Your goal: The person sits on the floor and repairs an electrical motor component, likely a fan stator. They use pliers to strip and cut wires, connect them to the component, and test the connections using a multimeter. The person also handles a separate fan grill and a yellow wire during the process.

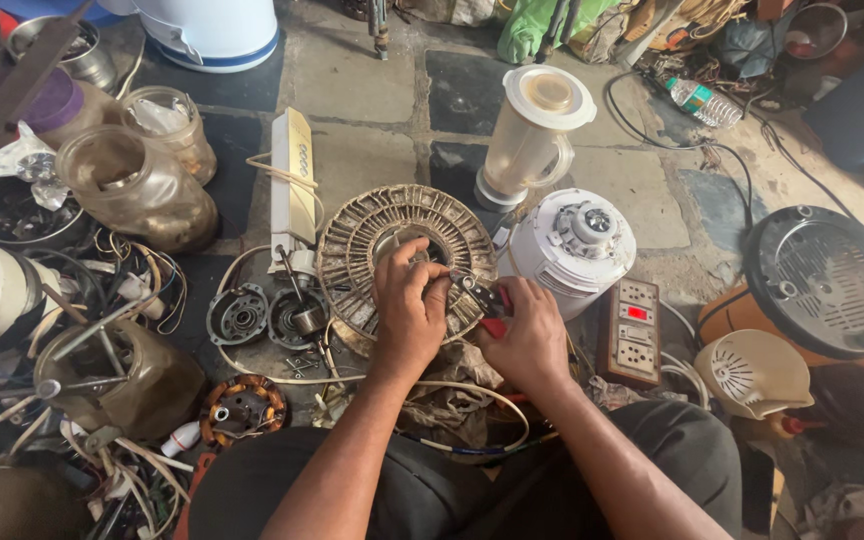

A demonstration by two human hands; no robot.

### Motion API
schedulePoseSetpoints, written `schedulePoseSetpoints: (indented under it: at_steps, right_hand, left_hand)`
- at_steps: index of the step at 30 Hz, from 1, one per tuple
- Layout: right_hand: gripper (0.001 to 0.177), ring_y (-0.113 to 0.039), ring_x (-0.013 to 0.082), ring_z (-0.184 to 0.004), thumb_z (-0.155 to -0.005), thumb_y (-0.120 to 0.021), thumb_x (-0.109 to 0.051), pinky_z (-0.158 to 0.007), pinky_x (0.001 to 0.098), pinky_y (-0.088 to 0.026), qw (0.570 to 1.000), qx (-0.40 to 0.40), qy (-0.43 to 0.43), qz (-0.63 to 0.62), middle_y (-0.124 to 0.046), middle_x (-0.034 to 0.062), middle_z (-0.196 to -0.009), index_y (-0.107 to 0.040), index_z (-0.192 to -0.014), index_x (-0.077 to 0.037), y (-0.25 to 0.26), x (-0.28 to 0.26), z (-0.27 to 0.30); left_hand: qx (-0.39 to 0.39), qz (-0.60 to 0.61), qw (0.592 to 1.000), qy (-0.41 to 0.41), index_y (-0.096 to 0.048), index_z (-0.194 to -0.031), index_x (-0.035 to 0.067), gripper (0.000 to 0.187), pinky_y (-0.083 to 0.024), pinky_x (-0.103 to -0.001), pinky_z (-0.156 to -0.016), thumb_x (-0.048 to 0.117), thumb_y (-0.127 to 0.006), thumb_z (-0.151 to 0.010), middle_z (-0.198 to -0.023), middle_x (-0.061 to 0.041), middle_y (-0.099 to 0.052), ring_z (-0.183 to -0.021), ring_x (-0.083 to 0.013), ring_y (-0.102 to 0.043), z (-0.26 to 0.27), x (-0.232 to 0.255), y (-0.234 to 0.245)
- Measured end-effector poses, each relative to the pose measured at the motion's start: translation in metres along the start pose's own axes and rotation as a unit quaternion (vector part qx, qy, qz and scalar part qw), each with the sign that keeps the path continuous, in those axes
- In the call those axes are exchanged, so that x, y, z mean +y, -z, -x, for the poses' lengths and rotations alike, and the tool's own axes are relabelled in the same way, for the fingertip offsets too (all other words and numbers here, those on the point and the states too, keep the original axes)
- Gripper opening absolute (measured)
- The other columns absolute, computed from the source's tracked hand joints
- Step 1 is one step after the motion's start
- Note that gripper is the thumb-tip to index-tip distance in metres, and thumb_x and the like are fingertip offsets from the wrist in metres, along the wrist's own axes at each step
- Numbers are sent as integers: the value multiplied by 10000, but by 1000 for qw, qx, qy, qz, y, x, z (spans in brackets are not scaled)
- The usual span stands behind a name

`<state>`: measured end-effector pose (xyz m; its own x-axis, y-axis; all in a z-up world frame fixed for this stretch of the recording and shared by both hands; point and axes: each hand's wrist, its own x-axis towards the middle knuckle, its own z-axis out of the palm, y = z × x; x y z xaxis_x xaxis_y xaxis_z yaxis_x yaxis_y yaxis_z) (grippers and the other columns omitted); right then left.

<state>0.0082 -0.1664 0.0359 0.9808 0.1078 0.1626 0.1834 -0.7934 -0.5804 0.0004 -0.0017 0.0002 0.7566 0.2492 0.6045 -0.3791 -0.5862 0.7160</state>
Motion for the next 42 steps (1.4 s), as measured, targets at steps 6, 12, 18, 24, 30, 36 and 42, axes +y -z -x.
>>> schedulePoseSetpoints:
  at_steps: [6,12,18,24,30,36,42]
  right_hand:
    - [594,-589,170,-942,-779,-558,58,-810,307,-531,818,144,-61,-553,-557,68,-1041,-492,-1360,-49,70,25,-56]
    - [885,-617,277,-1166,-766,-708,-38,-965,339,-522,975,-117,23,-189,-609,191,-1271,-335,-1568,-32,93,78,-42]
    - [827,-559,423,-1253,-676,-848,-366,-1075,483,-460,925,-288,53,242,-549,215,-1399,-533,-1404,-129,18,139,10]
    - [797,-522,452,-1318,-777,-713,-553,-1071,571,-439,944,-250,-32,213,-581,236,-1385,-534,-1407,-100,-6,128,4]
    - [893,-411,419,-1411,-776,-679,-676,-1099,614,-319,939,-227,-4,258,-551,226,-1410,-509,-1441,-105,-18,134,5]
    - [814,-469,386,-1353,-809,-666,-671,-1076,623,-339,964,-176,18,201,-593,206,-1341,-561,-1411,-134,-15,131,3]
    - [581,-544,436,-1233,-887,-683,-540,-980,600,-442,981,-110,67,143,-637,214,-1265,-682,-1259,-94,-15,129,3]
  left_hand:
    - [-11,-10,1000,21,-682,-1001,100,79,-350,-534,-1132,130,-723,-940,-1370,-100,-568,-1356,-352,-486,4,-2,3]
    - [36,21,997,-59,-620,-1211,70,278,-317,-521,-1200,164,-665,-953,-1461,-181,-488,-1419,-379,-438,-3,10,21]
    - [213,-21,976,31,-541,-1360,55,353,-429,-457,-1152,13,-624,-1020,-1441,-168,-497,-1377,-345,-511,1,-15,78]
    - [186,-25,959,211,-602,-1266,63,336,-553,-393,-908,37,-670,-938,-1313,-155,-527,-1108,-297,-641,48,-63,88]
    - [-88,-262,925,259,-720,-1017,91,113,-547,-473,-843,154,-654,-950,-1001,-144,-740,-975,-357,-702,59,-56,74]
    - [-256,-336,818,392,-779,-1057,166,204,-543,-491,-918,164,-667,-887,-1106,-147,-743,-1081,-362,-689,63,-63,77]
    - [-278,-345,817,369,-774,-1061,180,252,-538,-490,-919,117,-671,-840,-1134,-140,-730,-1094,-359,-676,67,-63,71]
